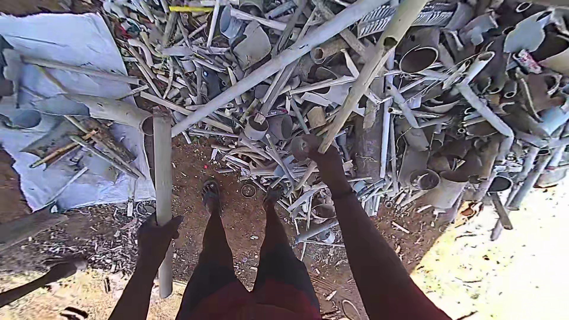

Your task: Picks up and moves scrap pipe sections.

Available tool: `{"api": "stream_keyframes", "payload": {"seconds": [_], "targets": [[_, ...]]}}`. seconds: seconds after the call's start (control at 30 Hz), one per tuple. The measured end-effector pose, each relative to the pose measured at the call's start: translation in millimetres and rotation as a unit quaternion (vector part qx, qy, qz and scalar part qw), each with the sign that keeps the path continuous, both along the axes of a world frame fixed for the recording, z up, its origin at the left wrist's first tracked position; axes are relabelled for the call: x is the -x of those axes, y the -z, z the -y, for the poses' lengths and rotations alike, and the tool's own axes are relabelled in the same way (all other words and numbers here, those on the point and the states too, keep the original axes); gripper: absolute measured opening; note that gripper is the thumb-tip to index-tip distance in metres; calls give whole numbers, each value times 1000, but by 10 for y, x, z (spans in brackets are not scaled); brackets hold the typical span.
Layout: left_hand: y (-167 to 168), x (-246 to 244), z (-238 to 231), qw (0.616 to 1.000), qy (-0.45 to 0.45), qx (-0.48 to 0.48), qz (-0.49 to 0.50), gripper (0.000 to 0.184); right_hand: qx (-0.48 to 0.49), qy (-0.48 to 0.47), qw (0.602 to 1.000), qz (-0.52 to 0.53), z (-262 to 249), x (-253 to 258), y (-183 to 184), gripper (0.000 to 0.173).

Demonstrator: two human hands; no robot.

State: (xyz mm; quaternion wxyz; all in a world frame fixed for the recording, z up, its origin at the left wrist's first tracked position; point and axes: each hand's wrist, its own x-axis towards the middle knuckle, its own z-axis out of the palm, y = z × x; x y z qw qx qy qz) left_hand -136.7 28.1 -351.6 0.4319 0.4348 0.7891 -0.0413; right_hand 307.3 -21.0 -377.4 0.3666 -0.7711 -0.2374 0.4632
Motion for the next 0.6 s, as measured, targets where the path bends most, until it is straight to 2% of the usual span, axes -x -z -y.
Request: {"api": "stream_keyframes", "payload": {"seconds": [0.1,0.17,0.33,0.5,0.6], "targets": [[101,-84,-161,996,4,-12,91,36,-103,54,987,-115,-90,377,13,39],[136,-187,-321,992,37,-1,125,38,-152,71,967,-189,-214,701,34,33],[68,-360,-580,978,81,10,193,44,-129,166,934,-290,-594,1564,-11,27],[-166,-227,-663,973,78,-40,212,49,-92,101,932,-336,-857,2215,-12,31],[-166,-59,-711,969,47,-87,225,42,-70,37,921,-381,-918,2642,-95,31]]}}
